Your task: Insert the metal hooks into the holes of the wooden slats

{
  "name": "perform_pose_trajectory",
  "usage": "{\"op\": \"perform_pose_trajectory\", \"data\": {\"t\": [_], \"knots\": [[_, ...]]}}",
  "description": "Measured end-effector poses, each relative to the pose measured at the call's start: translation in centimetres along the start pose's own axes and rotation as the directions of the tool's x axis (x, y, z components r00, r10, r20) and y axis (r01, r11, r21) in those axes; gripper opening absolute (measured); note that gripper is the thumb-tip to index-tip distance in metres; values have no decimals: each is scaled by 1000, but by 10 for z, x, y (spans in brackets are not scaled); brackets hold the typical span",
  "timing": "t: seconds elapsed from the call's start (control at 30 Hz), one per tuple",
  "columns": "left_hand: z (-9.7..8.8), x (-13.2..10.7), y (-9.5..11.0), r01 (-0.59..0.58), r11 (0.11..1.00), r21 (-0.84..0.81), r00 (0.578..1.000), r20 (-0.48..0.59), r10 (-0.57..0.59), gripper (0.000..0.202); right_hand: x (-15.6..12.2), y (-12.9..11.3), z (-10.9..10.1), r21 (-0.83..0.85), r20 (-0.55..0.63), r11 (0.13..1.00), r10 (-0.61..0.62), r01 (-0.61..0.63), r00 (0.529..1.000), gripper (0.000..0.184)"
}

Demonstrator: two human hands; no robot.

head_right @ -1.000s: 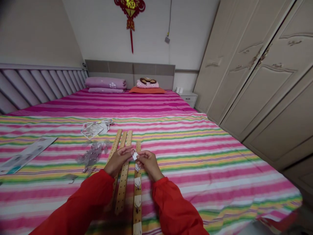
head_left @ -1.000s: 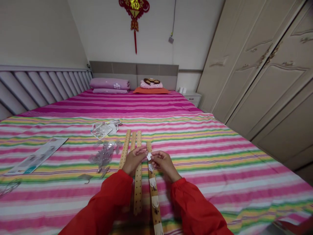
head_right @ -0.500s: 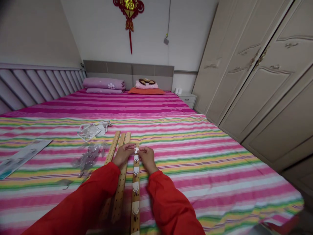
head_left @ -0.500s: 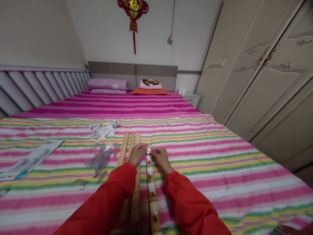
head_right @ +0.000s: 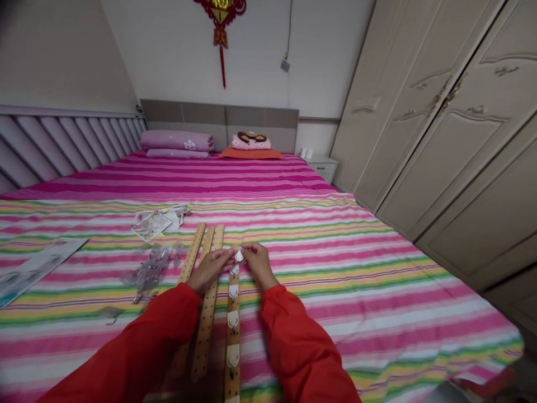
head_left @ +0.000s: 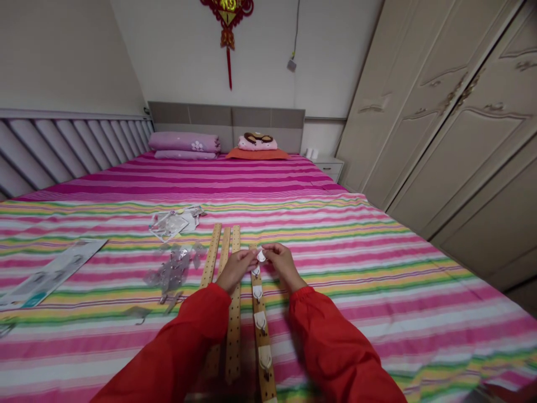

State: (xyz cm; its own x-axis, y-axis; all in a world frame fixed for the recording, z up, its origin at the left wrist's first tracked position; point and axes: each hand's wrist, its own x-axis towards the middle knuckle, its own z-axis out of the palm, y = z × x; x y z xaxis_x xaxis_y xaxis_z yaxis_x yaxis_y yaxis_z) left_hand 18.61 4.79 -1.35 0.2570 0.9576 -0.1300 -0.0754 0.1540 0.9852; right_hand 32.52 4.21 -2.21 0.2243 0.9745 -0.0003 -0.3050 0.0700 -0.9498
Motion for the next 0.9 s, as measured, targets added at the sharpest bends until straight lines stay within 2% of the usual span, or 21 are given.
{"op": "perform_pose_trajectory", "data": {"t": [0.17,0.27,0.4,0.5,0.77,0.9], "knots": [[-1,3,10,71,997,32,996,-52,-70,32,2,-3,4,9,74,1000,-7,6,997,20],[-1,6,13,98,995,-15,991,-91,-99,23,3,-1,4,35,37,999,-8,7,999,22],[2,13,8,80,995,-66,976,-199,-92,16,4,7,3,44,31,999,15,-16,999,19],[3,19,1,64,997,-47,974,-216,-73,12,6,13,4,37,36,998,44,-45,998,19],[-3,32,-11,17,983,180,967,-253,30,3,10,29,8,18,10,998,53,-53,999,18],[-4,37,-13,28,946,324,961,-270,64,7,13,36,9,2,-16,998,56,-56,998,17]]}}
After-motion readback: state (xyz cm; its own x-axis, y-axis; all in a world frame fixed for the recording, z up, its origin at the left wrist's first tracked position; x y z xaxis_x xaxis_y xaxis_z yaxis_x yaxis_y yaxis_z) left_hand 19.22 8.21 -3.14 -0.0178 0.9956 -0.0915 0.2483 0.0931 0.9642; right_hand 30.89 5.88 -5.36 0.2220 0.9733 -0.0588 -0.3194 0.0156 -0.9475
